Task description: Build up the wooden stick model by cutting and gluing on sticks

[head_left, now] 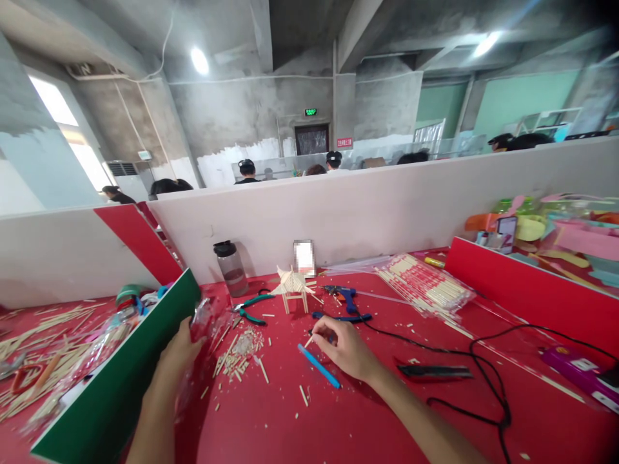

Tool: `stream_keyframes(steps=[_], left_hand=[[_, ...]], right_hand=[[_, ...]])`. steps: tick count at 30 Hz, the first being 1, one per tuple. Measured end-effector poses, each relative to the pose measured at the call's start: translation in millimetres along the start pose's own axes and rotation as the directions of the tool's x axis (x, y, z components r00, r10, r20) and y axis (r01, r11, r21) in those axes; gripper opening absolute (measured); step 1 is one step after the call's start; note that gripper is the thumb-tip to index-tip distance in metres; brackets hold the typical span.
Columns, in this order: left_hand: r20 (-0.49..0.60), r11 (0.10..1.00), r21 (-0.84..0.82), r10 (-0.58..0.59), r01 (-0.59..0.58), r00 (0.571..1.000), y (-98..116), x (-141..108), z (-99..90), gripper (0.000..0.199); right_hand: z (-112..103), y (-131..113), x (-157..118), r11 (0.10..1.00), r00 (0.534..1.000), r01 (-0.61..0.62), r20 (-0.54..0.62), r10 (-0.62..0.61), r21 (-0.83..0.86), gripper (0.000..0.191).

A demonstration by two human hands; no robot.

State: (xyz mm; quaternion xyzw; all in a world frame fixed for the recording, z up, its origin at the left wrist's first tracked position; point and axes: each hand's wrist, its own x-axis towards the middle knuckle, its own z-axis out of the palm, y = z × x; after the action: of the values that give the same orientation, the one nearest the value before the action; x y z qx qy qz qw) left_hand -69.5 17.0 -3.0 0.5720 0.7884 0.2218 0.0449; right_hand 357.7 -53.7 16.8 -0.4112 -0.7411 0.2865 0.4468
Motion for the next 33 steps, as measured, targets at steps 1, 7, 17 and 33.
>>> stream_keyframes(steps=[1, 7, 17, 33], left_hand=[[0.024, 0.996, 0.084, -0.008, 0.006, 1.0, 0, -2, 0.8, 0.076], [0.112, 0.975, 0.209, 0.048, -0.071, 0.993, 7, -9, 0.0, 0.072], [0.133, 0.971, 0.234, -0.07, 0.037, 0.989, 12, -8, -26.8, 0.045], [0.17, 0.961, 0.277, -0.046, -0.003, 0.984, 9, -9, -18.3, 0.032]], right_hand=[[0, 0, 0, 1.0, 1.0, -0.003, 0.0, 0.003, -0.001, 0.01], [-1, -2, 0, 1.0, 1.0, -0.002, 0.009, 0.002, 0.003, 0.011], [-2, -3, 1, 1.0, 1.0, -0.003, 0.009, 0.003, 0.003, 0.014], [-2, -4, 0, 1.0, 1.0, 0.001, 0.014, -0.001, 0.015, 0.013]])
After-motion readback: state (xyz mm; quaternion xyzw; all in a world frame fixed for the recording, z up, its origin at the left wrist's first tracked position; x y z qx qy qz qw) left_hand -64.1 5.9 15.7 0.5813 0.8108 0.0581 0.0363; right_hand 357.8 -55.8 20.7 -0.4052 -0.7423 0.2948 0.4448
